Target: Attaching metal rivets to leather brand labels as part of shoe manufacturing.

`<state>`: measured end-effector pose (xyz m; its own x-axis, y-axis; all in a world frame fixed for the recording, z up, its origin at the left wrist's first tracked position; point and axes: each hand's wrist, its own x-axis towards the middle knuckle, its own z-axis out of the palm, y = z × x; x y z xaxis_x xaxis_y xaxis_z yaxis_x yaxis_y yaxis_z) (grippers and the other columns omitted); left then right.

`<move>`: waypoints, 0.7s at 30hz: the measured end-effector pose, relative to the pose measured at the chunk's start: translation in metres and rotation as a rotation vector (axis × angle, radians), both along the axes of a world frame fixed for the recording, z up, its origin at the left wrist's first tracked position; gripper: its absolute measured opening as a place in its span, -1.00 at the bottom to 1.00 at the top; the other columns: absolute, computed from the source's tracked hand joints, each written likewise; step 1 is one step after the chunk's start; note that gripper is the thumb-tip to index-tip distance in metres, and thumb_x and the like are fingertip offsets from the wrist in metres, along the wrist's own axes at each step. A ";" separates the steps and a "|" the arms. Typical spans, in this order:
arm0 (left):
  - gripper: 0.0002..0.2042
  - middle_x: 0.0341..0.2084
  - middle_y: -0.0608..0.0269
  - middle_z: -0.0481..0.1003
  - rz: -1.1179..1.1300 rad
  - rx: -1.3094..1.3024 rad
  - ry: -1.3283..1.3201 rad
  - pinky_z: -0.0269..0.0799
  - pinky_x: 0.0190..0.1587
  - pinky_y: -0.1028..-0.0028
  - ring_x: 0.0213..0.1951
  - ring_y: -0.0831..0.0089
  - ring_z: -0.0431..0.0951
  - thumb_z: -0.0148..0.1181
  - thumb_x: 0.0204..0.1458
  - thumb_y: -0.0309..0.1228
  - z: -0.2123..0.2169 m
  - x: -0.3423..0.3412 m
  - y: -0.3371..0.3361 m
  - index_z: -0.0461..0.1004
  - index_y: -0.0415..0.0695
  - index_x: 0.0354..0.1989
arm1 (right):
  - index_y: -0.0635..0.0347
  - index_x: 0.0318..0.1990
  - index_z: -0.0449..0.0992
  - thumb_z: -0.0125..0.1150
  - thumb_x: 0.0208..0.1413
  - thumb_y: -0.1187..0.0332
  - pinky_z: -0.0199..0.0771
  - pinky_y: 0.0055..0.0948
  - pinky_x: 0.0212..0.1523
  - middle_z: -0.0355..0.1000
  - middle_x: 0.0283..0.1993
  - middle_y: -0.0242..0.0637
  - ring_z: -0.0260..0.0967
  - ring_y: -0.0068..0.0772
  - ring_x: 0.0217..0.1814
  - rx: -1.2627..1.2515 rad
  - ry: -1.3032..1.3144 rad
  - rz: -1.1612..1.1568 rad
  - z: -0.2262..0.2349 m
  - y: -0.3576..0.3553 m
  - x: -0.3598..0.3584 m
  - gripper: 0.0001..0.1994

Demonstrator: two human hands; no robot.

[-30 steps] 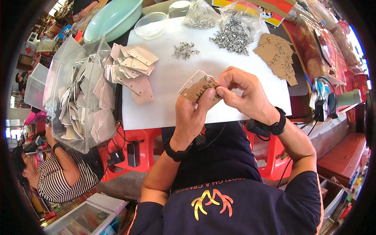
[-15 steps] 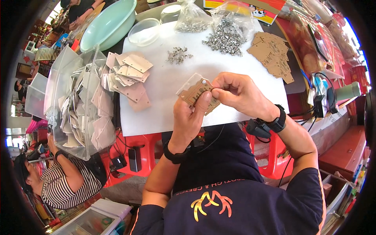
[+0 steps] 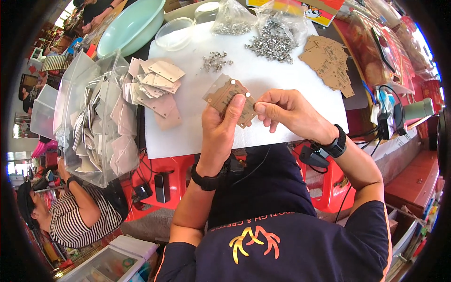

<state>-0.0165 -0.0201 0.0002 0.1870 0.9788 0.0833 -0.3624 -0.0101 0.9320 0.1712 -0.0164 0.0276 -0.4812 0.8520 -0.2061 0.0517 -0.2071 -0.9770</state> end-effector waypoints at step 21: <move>-0.69 -0.22 0.24 0.45 0.127 -0.034 -0.114 0.36 -0.25 0.47 -0.25 0.51 0.42 0.08 0.13 -0.58 -0.008 -0.041 -0.019 0.31 -0.24 0.07 | 0.32 -0.27 0.52 0.15 0.22 0.33 0.46 -0.57 -0.47 0.45 -0.48 -0.36 0.40 -0.63 -0.49 0.446 -0.545 0.216 0.043 0.051 -0.024 -0.81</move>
<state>-0.0577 -0.0394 -0.0083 0.0524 0.9966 0.0635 -0.4635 -0.0321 0.8855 0.1468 0.0345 0.0704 -0.5761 0.8085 -0.1198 0.5483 0.2736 -0.7903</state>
